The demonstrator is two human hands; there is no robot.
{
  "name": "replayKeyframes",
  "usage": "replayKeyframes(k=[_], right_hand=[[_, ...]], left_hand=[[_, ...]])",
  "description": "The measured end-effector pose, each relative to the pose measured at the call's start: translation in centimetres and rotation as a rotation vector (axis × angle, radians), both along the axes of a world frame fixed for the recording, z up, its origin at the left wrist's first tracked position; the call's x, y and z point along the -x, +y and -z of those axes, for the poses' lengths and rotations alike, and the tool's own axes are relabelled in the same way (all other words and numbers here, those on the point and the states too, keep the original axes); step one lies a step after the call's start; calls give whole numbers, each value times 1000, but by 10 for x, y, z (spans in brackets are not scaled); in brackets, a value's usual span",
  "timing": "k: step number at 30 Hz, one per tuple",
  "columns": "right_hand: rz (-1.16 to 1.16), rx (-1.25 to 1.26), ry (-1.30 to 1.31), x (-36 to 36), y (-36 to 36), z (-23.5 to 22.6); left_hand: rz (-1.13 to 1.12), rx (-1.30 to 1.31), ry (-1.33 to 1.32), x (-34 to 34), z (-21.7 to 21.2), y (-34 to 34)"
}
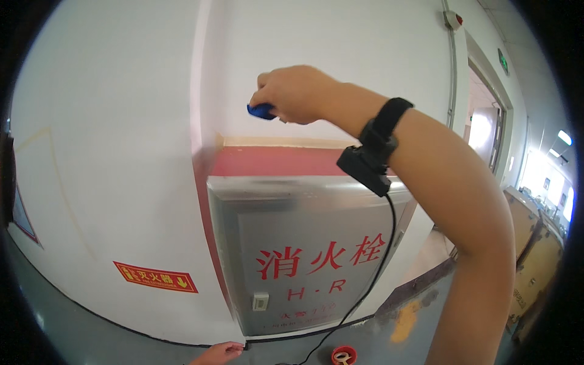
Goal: Clean the exterior surfaces of a wall-mounted fire hydrant box using a blue cloth.
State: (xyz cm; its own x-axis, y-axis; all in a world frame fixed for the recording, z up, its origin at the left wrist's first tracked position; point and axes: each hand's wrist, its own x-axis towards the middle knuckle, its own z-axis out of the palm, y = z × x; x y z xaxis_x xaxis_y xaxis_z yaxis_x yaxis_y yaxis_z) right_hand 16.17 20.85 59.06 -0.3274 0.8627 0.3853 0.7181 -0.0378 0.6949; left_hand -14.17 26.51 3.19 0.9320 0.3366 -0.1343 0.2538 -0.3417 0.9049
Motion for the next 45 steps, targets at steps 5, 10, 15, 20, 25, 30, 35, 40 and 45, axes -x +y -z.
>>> replayKeyframes(k=[5, 10, 15, 20, 25, 30, 35, 40, 45], right_hand=[[140, 186, -92, 23, 67, 13], [189, 283, -162, 33, 109, 30], [148, 309, -211, 30, 134, 45], [237, 370, -248, 23, 147, 50], [253, 366, -282, 9, 150, 50], [224, 364, -313, 8, 145, 52], [283, 406, -358, 3, 135, 51], [300, 412, -365, -19, 123, 53], [375, 368, -264, -56, 106, 55]], left_hand=[[-110, 24, -56, 21, 18, 11], [-127, 44, -66, 29, 34, 18], [-125, 126, -73, 29, 44, 24], [-166, 83, -46, 18, 55, 26], [-160, 92, -106, 16, 64, 29], [-168, 167, -131, 10, 83, 40], [-219, 44, -66, 18, 77, 37], [-204, 40, -35, 20, 62, 35], [-176, 100, -22, 14, 70, 37]])
